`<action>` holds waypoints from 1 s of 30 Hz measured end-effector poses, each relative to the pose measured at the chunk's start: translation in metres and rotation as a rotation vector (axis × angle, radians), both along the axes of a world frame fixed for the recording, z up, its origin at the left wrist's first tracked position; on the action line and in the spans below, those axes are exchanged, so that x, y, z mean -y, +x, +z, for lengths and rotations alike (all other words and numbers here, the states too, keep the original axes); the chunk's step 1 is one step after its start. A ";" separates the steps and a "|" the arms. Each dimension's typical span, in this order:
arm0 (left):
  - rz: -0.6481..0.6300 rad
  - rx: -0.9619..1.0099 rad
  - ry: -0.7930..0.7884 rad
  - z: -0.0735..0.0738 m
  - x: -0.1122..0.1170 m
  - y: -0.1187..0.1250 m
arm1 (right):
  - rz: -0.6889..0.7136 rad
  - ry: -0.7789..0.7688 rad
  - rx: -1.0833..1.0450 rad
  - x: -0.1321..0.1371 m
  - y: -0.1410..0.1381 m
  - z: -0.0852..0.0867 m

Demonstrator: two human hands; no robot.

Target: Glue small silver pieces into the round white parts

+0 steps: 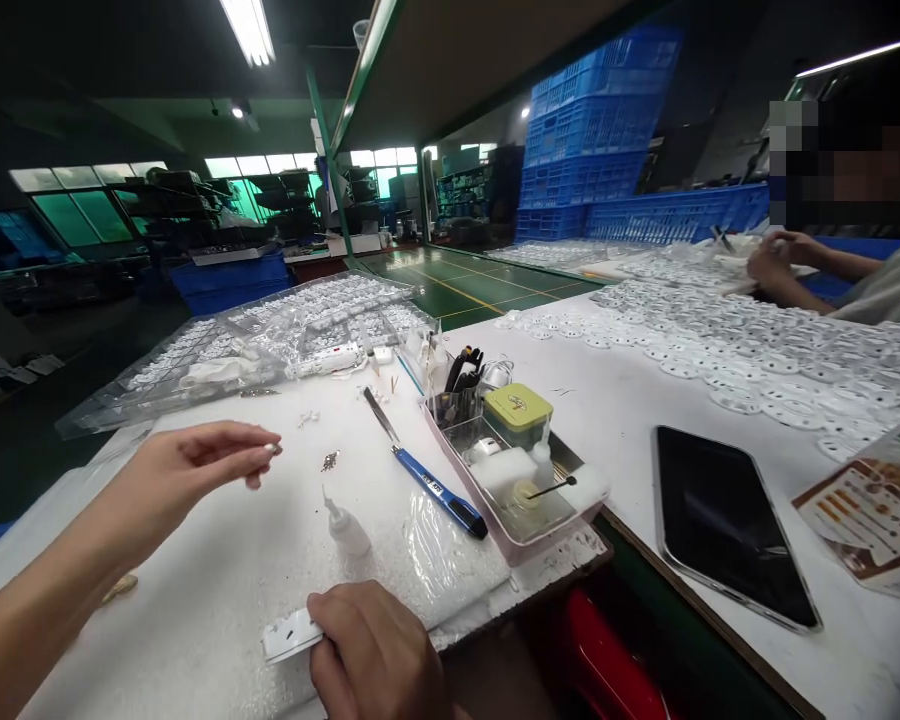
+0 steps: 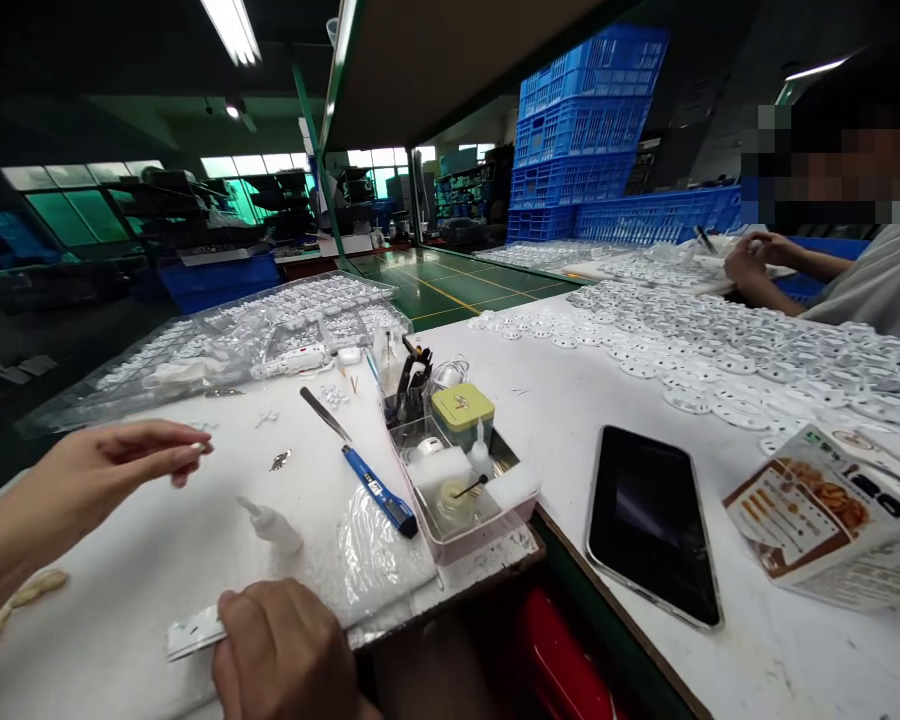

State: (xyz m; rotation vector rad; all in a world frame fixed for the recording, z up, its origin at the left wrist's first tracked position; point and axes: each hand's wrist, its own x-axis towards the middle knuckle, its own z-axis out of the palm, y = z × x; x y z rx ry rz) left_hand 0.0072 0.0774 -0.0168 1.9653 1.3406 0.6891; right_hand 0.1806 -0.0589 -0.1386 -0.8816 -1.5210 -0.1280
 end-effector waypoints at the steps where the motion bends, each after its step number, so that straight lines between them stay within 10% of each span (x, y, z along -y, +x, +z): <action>1: 0.035 0.031 -0.042 -0.003 0.013 -0.008 | 0.016 -0.002 -0.016 0.003 0.002 0.001; 11: -0.164 0.276 -0.250 -0.036 0.109 0.011 | 0.113 -0.077 -0.183 0.029 0.019 -0.010; 18: -0.255 0.243 -0.300 -0.045 0.116 0.035 | 0.123 -0.105 -0.092 0.032 0.026 -0.010; 30: -0.556 0.043 0.225 -0.045 0.106 0.026 | 0.145 -0.258 -0.213 0.035 0.026 0.005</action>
